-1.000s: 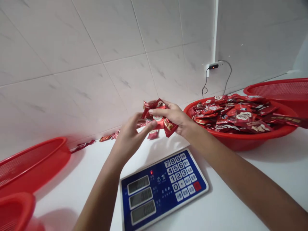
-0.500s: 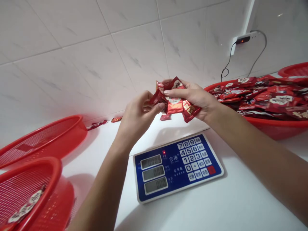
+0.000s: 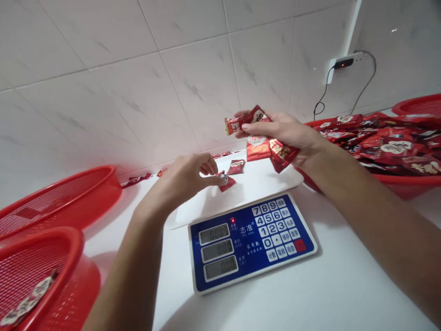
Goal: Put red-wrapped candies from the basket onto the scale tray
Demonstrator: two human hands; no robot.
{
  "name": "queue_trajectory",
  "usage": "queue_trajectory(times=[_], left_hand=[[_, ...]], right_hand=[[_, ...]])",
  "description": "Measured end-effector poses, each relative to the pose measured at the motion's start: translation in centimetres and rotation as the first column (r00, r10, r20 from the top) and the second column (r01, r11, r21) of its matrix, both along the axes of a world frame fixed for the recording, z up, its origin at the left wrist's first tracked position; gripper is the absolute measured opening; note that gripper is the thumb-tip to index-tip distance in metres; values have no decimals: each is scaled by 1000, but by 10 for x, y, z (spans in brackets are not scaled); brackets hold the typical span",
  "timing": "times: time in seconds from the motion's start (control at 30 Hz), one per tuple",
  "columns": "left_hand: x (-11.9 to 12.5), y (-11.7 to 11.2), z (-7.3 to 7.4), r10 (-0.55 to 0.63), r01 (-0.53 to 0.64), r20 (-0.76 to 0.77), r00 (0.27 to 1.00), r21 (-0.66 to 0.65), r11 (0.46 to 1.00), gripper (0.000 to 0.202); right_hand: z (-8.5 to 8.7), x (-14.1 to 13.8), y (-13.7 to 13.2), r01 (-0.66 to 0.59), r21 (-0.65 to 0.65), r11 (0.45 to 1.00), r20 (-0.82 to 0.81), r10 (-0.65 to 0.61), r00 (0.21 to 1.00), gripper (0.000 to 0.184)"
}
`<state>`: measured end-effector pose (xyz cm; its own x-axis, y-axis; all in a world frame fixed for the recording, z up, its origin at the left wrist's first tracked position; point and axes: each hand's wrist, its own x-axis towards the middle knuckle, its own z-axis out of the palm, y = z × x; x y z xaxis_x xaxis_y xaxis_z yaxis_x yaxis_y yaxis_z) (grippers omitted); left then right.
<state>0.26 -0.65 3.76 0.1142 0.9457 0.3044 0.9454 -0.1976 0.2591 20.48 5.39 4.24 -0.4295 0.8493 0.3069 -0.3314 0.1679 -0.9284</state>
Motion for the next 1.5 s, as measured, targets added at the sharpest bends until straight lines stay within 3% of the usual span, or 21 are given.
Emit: queue_trajectory(times=[0.1, 0.23, 0.4, 0.67, 0.77, 0.87, 0.93, 1.0, 1.1, 1.2, 1.27, 1.33, 1.5], left_hand=[[7, -6, 6, -85, 76, 253, 964, 44, 996, 31], [22, -6, 5, -228, 167, 539, 811, 161, 973, 38], [25, -3, 2, -211, 145, 580, 786, 159, 977, 38], [21, 0, 2, -168, 94, 621, 765, 151, 984, 22], [13, 2, 0, -65, -33, 529, 846, 174, 984, 16], [3, 4, -3, 181, -229, 221, 958, 215, 949, 15], [-3, 5, -5, 282, -284, 44, 958, 232, 930, 16], [-5, 5, -5, 296, -283, -33, 955, 215, 935, 16], [-1, 1, -1, 237, -237, 22, 971, 194, 952, 17], [12, -8, 7, 49, -76, 189, 981, 138, 987, 25], [24, -15, 9, -129, 101, 322, 938, 102, 990, 31], [38, -20, 7, -239, 201, 410, 880, 134, 970, 37], [62, -16, -11, -230, 158, 385, 894, 210, 965, 53]], right_hand=[[-1, -3, -5, -25, 2, 1000, 47, 25, 999, 13], [-4, -6, -8, -145, 21, 989, 67, 143, 987, 12], [-13, -11, -5, -233, 39, 972, 114, 228, 967, 6], [-18, -14, 0, -216, 12, 976, 133, 213, 968, 5], [-17, -13, 3, -123, -21, 992, 82, 125, 989, 14], [-16, -12, 8, 7, -72, 997, 56, -3, 998, 17], [-17, -11, 12, 55, -97, 994, 58, -49, 997, 16], [-18, -10, 15, 65, -93, 994, 66, -59, 996, 16], [-18, -11, 14, 31, -61, 998, 60, -28, 998, 17], [-17, -15, 4, 9, -55, 998, 20, -8, 1000, 14], [-16, -19, -5, -15, -44, 999, -19, 14, 1000, 10], [-17, -24, -12, -35, -25, 999, -66, 34, 997, 9], [-26, -34, -9, 95, -111, 989, -169, -113, 979, 25]])
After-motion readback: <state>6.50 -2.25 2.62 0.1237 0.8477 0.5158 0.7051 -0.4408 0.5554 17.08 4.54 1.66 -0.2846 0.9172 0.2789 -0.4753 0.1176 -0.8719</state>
